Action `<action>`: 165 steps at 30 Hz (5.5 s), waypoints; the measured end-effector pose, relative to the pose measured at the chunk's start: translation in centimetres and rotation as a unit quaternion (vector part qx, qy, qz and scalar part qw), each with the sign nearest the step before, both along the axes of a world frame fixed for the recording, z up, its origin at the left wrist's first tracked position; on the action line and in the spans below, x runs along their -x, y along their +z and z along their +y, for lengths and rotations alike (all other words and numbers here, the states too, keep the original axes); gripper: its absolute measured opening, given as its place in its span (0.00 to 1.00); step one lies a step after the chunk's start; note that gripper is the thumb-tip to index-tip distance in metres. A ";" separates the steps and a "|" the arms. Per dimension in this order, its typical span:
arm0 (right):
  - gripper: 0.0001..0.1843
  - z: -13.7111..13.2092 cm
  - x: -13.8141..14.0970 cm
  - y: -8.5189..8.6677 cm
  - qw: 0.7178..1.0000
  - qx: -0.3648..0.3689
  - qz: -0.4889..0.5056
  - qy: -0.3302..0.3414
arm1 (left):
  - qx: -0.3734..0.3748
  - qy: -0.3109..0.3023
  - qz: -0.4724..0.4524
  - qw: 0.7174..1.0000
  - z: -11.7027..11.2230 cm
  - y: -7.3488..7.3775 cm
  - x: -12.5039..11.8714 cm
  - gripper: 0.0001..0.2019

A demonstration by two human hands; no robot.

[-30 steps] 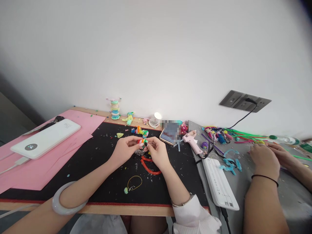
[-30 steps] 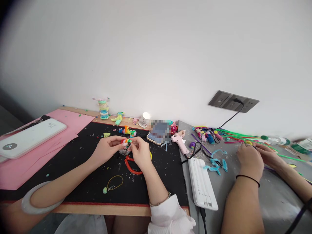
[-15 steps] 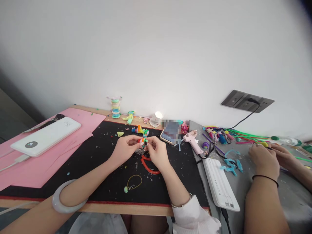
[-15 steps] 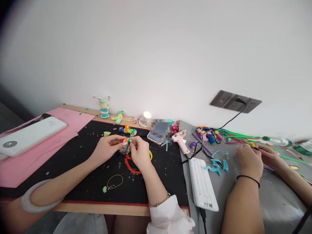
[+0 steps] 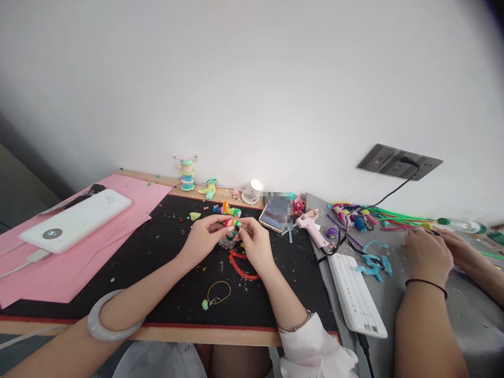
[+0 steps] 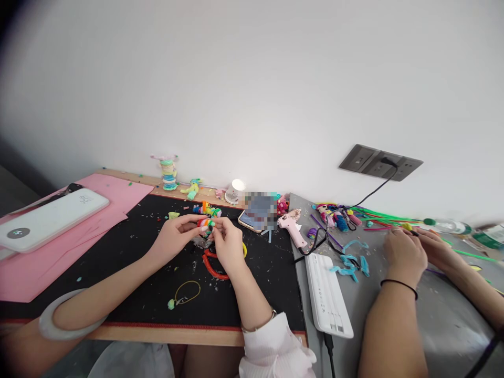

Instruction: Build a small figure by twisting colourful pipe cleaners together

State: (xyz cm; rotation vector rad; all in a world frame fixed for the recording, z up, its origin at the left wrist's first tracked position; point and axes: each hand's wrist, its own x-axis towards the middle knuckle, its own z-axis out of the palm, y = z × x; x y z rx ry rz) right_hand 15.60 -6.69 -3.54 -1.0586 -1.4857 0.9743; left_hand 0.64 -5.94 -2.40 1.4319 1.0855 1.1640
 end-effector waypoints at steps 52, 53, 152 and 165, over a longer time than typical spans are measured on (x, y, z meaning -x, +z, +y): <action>0.19 0.0 0.0 -0.3 0.999 -0.019 -0.009 -0.046 | 0.014 -0.006 -0.008 1.000 0.1 0.3 0.2 0.18; 0.19 0.0 0.0 -0.2 0.999 -0.021 -0.006 -0.041 | 0.019 -0.006 -0.018 1.000 0.1 0.3 0.2 0.18; 0.10 0.6 -1.8 1.0 0.992 -0.004 -0.037 -0.119 | 0.080 -0.023 -0.062 0.995 0.6 0.1 0.2 0.17; 0.10 0.7 -1.5 1.1 0.989 0.065 0.121 -0.054 | 0.080 -0.046 -0.062 0.994 0.5 -0.4 0.3 0.20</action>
